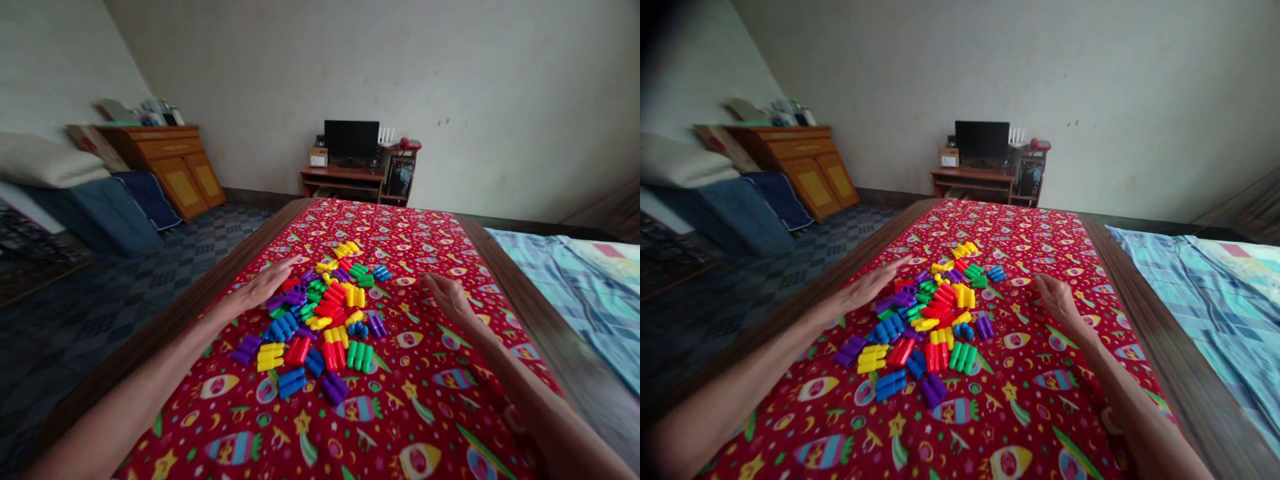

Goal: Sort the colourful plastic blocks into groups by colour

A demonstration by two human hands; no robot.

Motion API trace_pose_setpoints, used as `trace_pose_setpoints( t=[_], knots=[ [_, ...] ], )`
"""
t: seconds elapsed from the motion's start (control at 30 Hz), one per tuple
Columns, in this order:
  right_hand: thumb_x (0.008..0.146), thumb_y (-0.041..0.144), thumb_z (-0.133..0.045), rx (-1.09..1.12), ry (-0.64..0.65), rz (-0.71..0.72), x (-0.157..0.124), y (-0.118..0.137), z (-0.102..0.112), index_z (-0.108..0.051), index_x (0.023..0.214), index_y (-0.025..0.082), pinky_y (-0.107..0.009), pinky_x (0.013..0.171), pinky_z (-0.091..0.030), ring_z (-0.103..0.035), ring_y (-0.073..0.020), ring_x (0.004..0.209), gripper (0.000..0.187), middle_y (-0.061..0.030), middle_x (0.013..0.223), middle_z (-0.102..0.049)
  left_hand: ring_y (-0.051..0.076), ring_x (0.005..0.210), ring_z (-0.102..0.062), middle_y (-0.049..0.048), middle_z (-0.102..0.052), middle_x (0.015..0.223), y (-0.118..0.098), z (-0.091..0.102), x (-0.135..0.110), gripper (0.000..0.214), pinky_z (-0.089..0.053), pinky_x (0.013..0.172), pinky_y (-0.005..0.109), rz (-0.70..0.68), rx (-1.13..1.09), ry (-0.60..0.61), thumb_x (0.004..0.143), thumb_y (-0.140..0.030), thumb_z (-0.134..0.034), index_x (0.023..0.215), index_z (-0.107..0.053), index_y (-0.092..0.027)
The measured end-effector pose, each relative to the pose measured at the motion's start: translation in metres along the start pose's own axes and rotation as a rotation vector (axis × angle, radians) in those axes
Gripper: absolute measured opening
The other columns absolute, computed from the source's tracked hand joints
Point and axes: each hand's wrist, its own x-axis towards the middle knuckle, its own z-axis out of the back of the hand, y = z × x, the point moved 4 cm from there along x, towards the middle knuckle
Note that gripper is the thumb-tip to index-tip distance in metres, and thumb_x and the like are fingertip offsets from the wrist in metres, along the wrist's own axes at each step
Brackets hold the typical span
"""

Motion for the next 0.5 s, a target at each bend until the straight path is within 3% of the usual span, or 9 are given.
trace_pose_setpoints(
  t=[0.07, 0.13, 0.23, 0.33, 0.4, 0.5],
  knots=[
    [0.083, 0.060, -0.045, 0.057, -0.047, -0.123, -0.007, -0.022, 0.011, -0.071, 0.085, 0.013, -0.029, 0.054, -0.046, -0.062, -0.0208, 0.060, 0.053, -0.0092, 0.069, -0.070, 0.027, 0.142, -0.034, 0.0087, -0.035, 0.156, 0.012, -0.002, -0.051, 0.077, -0.032, 0.115, 0.043, 0.019, 0.049, 0.097, 0.090, -0.070, -0.030, 0.151, -0.030, -0.023],
    [0.082, 0.059, -0.045, 0.120, -0.083, -0.208, -0.011, -0.036, 0.012, -0.071, 0.091, 0.013, -0.029, 0.052, -0.048, -0.064, -0.0213, 0.060, 0.053, -0.0111, 0.075, -0.073, 0.032, 0.143, -0.032, 0.0124, -0.026, 0.159, 0.018, -0.012, -0.098, 0.096, -0.035, 0.113, 0.046, 0.020, 0.074, 0.126, 0.080, -0.079, -0.042, 0.155, -0.016, -0.024],
    [0.082, 0.053, -0.046, 0.019, -0.113, -0.189, -0.010, -0.040, 0.008, -0.072, 0.094, 0.014, -0.031, 0.058, -0.050, -0.067, -0.0228, 0.066, 0.048, -0.0114, 0.078, -0.074, 0.041, 0.145, -0.019, 0.0130, -0.001, 0.163, 0.011, -0.034, -0.140, 0.125, -0.034, 0.112, 0.053, -0.008, 0.172, 0.115, 0.056, -0.080, -0.067, 0.155, -0.008, -0.031],
    [0.083, 0.048, -0.046, -0.141, -0.099, -0.108, -0.007, -0.034, 0.004, -0.073, 0.096, 0.015, -0.033, 0.067, -0.051, -0.068, -0.0243, 0.072, 0.044, -0.0103, 0.077, -0.074, 0.044, 0.146, -0.012, 0.0119, 0.007, 0.163, -0.007, -0.059, -0.142, 0.141, -0.032, 0.112, 0.056, -0.043, 0.231, 0.120, 0.045, -0.068, -0.083, 0.154, 0.000, -0.035],
    [0.084, 0.046, -0.045, -0.168, -0.099, -0.064, -0.008, -0.031, 0.003, -0.073, 0.098, 0.016, -0.034, 0.070, -0.051, -0.069, -0.0247, 0.076, 0.043, -0.0104, 0.081, -0.075, 0.045, 0.146, -0.008, 0.0129, 0.008, 0.163, -0.020, -0.071, -0.128, 0.146, -0.031, 0.111, 0.059, -0.067, 0.221, 0.095, 0.042, -0.065, -0.086, 0.154, 0.003, -0.036],
    [0.085, 0.043, -0.044, -0.170, -0.099, -0.015, -0.010, -0.027, 0.004, -0.073, 0.098, 0.017, -0.034, 0.071, -0.051, -0.069, -0.0244, 0.076, 0.041, -0.0106, 0.084, -0.075, 0.047, 0.146, -0.006, 0.0134, 0.009, 0.163, -0.035, -0.085, -0.098, 0.138, -0.028, 0.112, 0.061, -0.117, 0.200, 0.079, 0.048, -0.068, -0.081, 0.154, 0.002, -0.035]
  ],
)
